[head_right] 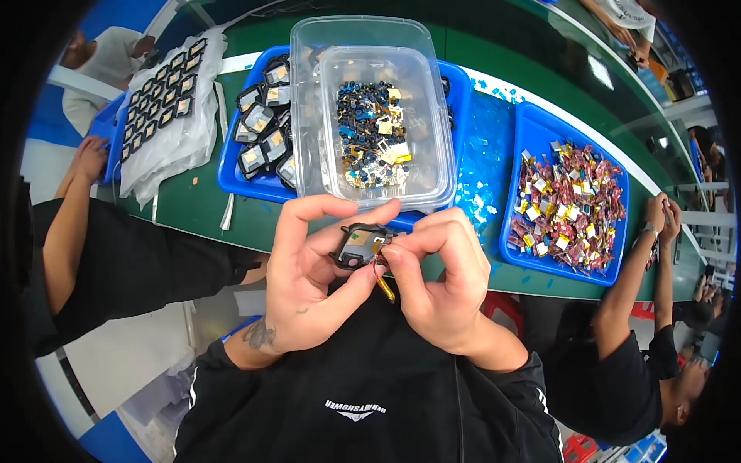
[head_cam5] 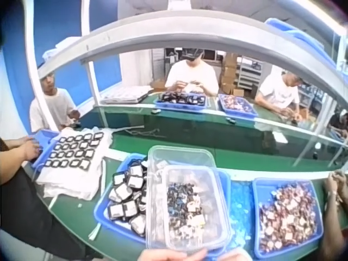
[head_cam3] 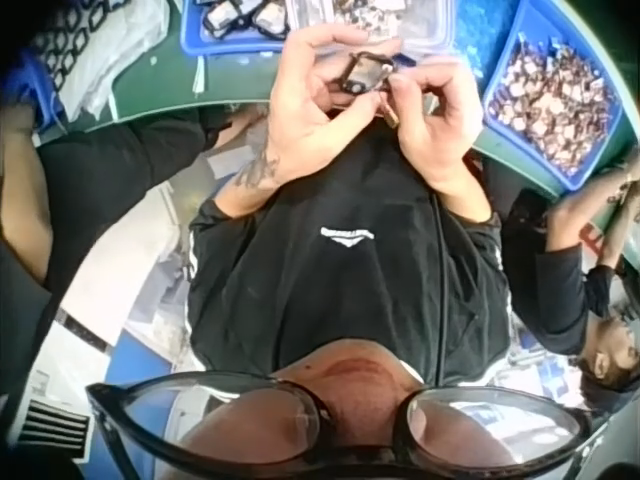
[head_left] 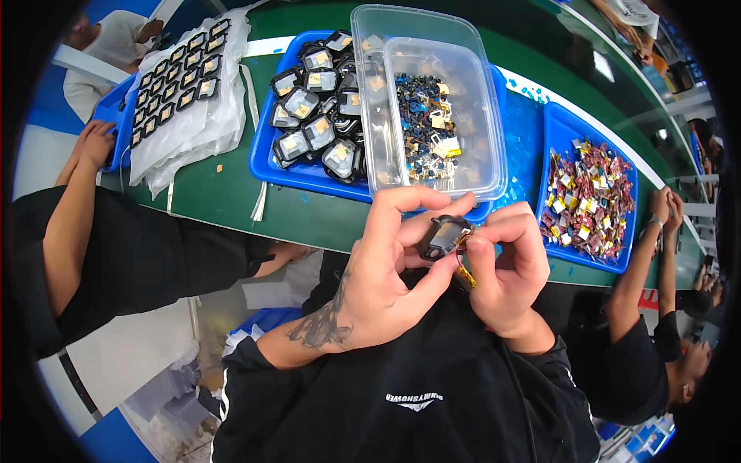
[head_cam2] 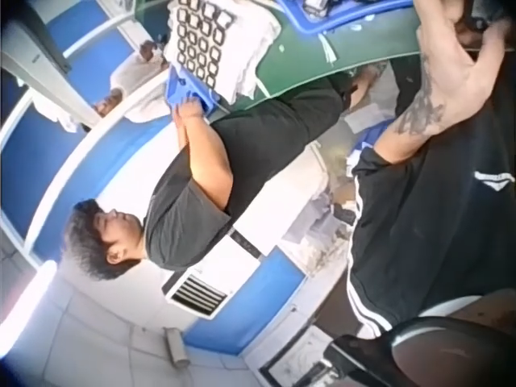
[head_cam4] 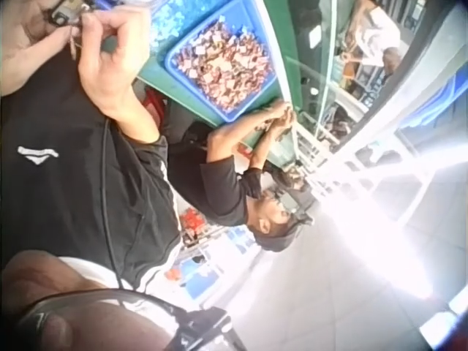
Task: The worker is assembling small electronic components on a factory production line, sorting them into trays.
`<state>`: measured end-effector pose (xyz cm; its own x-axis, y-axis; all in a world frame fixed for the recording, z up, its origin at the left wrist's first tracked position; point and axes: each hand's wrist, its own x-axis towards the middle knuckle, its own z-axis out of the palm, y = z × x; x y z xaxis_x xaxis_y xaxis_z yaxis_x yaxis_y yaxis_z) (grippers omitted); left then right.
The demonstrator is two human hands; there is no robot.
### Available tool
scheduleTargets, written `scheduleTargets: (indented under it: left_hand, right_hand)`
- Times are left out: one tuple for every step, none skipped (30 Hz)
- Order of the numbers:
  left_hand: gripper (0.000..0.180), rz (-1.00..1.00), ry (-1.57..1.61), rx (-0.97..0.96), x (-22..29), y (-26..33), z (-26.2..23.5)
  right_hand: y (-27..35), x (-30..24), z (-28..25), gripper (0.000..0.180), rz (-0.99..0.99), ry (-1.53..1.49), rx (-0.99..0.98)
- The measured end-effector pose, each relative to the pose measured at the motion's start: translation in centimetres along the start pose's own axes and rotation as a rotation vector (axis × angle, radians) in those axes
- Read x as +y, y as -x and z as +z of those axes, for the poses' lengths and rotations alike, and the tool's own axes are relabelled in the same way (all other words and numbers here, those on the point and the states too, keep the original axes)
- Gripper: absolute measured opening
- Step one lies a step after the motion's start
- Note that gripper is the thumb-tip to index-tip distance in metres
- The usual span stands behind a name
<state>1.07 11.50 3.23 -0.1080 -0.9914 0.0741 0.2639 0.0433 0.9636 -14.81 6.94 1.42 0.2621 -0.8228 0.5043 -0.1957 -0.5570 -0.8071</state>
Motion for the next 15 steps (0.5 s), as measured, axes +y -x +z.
scheduleTargets:
  left_hand:
    - [0.050,-0.005,0.028,0.001,0.0,0.1,0.2]
    - [0.049,-0.006,0.053,-0.001,0.0,0.1,0.3]
    - [0.049,-0.003,0.047,-0.003,0.0,0.2,0.4]
    - [0.048,-0.013,0.073,0.005,0.1,0.3,0.7]
    - [0.047,-0.024,0.099,0.014,0.1,0.4,0.8]
    - [0.047,-0.023,0.095,0.013,0.1,0.6,0.8]
    - [0.045,-0.017,0.074,0.006,0.1,0.7,0.8]
    - [0.044,-0.012,0.055,-0.001,0.1,0.8,0.9]
    - [0.044,-0.013,0.053,-0.002,0.0,0.9,0.9]
    - [0.044,-0.007,0.082,0.007,-0.2,0.8,0.9]
    - [0.043,0.001,0.109,0.017,-0.3,0.7,0.8]
    - [0.043,0.001,0.107,0.016,-0.2,0.8,0.9]
    - [0.043,-0.026,0.130,0.017,-0.2,0.9,0.9]
    - [0.043,-0.052,0.154,0.016,-0.2,1.0,0.9]
    - [0.043,-0.052,0.152,0.014,-0.2,0.9,0.9]
  right_hand:
    - [0.2,-0.1,-0.1,0.014,0.004,0.003,0.005]
    - [0.2,-0.1,-0.1,0.015,0.005,0.005,0.014]
    - [0.4,-0.2,-0.1,0.015,0.001,0.002,0.018]
    - [0.7,-0.3,-0.1,0.015,0.024,-0.021,0.038]
    - [0.9,-0.4,-0.1,0.015,0.049,-0.044,0.059]
    - [1.0,-0.5,-0.1,0.015,0.046,-0.047,0.061]
    - [1.0,-0.7,-0.1,0.015,0.039,-0.035,0.057]
    - [1.1,-0.8,-0.1,0.015,0.034,-0.021,0.052]
    - [1.2,-0.9,0.0,0.015,0.035,-0.021,0.054]
    - [1.1,-0.9,0.2,0.015,0.006,-0.003,0.077]
    - [1.0,-1.0,0.3,0.015,-0.023,0.014,0.099]
    - [1.3,-0.6,-0.1,0.017,-0.065,0.050,0.034]
    - [1.5,-0.9,0.0,0.017,-0.065,0.048,0.036]
    - [1.7,-1.3,0.3,0.019,0.092,-0.166,0.100]
    - [1.8,-1.6,0.4,0.021,0.250,-0.381,0.163]
